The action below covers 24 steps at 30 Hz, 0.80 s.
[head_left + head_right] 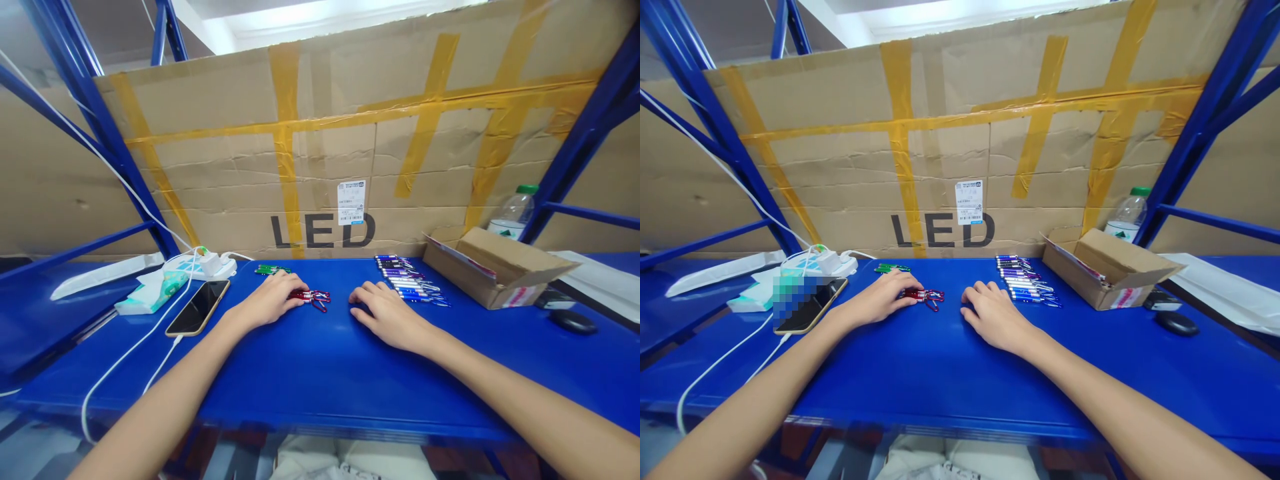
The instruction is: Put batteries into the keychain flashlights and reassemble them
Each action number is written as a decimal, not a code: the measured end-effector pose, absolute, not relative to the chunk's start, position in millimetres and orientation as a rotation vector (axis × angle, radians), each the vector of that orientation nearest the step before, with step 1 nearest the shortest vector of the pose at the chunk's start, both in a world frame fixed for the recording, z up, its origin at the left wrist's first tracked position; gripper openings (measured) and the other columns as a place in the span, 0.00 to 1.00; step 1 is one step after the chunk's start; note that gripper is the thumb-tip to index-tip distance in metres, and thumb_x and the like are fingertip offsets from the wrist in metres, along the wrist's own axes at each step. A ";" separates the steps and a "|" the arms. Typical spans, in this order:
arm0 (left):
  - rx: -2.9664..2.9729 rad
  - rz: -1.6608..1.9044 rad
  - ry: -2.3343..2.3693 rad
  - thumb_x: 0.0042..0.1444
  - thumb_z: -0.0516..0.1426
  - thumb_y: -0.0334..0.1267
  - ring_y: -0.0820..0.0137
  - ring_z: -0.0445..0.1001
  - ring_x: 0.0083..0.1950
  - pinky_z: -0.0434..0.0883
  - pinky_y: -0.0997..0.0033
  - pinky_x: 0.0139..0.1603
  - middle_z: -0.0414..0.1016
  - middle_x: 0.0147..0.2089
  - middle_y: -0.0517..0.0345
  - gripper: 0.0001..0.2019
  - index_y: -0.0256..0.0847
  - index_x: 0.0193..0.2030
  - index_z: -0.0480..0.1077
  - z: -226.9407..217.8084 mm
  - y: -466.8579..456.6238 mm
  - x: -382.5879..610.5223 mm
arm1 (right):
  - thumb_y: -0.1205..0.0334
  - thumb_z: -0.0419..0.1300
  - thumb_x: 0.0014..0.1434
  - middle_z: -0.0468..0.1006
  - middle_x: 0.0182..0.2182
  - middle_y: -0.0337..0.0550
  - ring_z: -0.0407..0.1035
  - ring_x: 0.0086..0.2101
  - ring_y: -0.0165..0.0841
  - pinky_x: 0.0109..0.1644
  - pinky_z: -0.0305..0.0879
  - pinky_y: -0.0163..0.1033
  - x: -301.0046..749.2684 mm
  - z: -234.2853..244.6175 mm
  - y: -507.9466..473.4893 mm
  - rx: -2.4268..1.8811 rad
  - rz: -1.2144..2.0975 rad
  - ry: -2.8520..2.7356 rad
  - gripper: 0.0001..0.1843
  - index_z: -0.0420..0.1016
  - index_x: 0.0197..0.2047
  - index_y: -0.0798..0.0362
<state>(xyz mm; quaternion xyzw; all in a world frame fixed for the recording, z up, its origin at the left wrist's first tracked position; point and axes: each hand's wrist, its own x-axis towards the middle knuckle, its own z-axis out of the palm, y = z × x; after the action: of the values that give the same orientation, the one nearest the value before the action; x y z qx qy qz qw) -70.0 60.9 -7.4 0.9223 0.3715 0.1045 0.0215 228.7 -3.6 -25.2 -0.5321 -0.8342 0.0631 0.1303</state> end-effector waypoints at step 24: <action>2.835 0.107 1.765 0.67 0.59 0.31 0.44 0.74 0.59 0.73 0.49 0.54 0.78 0.57 0.41 0.13 0.44 0.55 0.78 -9.9 94.1 -123.1 | 0.57 0.54 0.75 0.78 0.53 0.54 0.69 0.52 0.52 0.58 0.66 0.56 230.6 -24.4 -2.9 -1.552 0.173 -2.421 0.12 0.77 0.52 0.51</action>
<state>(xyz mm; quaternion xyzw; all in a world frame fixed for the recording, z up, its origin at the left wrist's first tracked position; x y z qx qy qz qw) -123.1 94.1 -9.9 0.8443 0.5256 0.0317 -0.0996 230.6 -2.9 -24.4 -0.5341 -0.8333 0.0596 0.1298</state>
